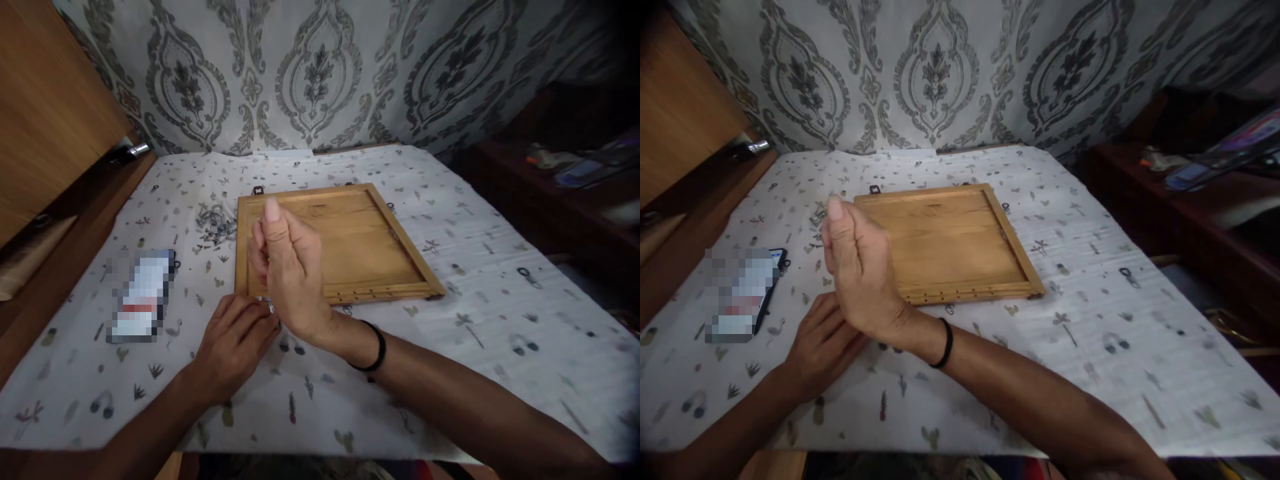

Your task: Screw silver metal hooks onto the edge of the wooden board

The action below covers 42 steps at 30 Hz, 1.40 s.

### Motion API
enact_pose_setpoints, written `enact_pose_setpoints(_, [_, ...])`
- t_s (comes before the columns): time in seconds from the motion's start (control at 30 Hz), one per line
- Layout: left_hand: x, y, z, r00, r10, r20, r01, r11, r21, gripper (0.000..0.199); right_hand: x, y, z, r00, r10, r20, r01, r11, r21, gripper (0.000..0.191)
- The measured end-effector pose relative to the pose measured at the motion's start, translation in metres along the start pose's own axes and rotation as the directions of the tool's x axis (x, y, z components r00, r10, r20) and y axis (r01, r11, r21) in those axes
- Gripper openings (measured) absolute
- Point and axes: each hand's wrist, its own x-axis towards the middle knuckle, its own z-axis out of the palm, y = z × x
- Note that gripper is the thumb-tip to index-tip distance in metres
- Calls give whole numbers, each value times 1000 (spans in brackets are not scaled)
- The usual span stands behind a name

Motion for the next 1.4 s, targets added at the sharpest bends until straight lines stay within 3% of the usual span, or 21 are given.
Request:
enact_pose_setpoints(0.07, [0,0,-1,1000,6,18,-6,1000,6,9,10,3,-7,991,50,123,-49,999,-7,45])
enact_pose_setpoints(0.13, [-1,-1,-1,999,0,35,0,1000,3,11,18,4,-14,916,139,375,-171,984,54,47])
enact_pose_setpoints(0.17, [-1,-1,-1,999,-7,43,7,1000,2,11,21,3,-17,910,134,392,-189,976,105,46])
enact_pose_setpoints(0.23, [-2,-3,-1,998,-17,54,16,1000,10,11,22,-5,-19,939,51,339,-124,973,196,43])
enact_pose_setpoints(0.33, [-4,-4,0,998,-16,61,15,1000,17,13,19,-29,-16,918,-10,397,-55,987,151,42])
enact_pose_setpoints(0.43, [-6,-4,0,997,-38,66,39,999,-12,14,17,-48,-19,935,108,337,-148,984,96,41])
enact_pose_setpoints(0.5, [-6,-5,-2,995,-75,68,78,996,-44,13,14,-50,-29,935,181,304,-151,981,-118,39])
enact_pose_setpoints(0.57, [-7,-6,-5,991,-120,62,125,988,-86,12,5,-43,-43,917,199,347,-25,894,-447,38])
enact_pose_setpoints(0.63, [-8,-9,-10,983,-172,58,178,977,-121,14,-10,-32,-56,875,259,409,114,711,-694,37])
enact_pose_setpoints(0.7, [-8,-11,-14,971,-233,53,238,959,-150,14,-29,-21,-64,833,428,352,106,500,-859,28])
enact_pose_setpoints(0.8, [-7,-14,-19,932,-359,51,360,904,-232,12,-55,-8,-65,804,482,348,169,377,-911,13])
enact_pose_setpoints(0.9, [-6,-15,-21,892,-452,30,438,845,-306,11,-67,3,-61,801,485,350,264,239,-935,15])
enact_pose_setpoints(0.97, [-7,-16,-21,878,-479,17,458,829,-319,11,-70,10,-59,804,475,359,300,196,-933,12])
enact_pose_setpoints(1.17, [-9,-18,-19,880,-474,28,458,832,-314,11,-73,17,-63,822,434,368,310,200,-929,22])
enact_pose_setpoints(1.3, [-9,-17,-18,893,-449,18,432,849,-304,11,-71,12,-69,823,414,388,300,264,-917,18])
enact_pose_setpoints(1.4, [-7,-15,-19,906,-424,3,403,860,-313,11,-64,3,-72,864,378,334,202,346,-916,11])
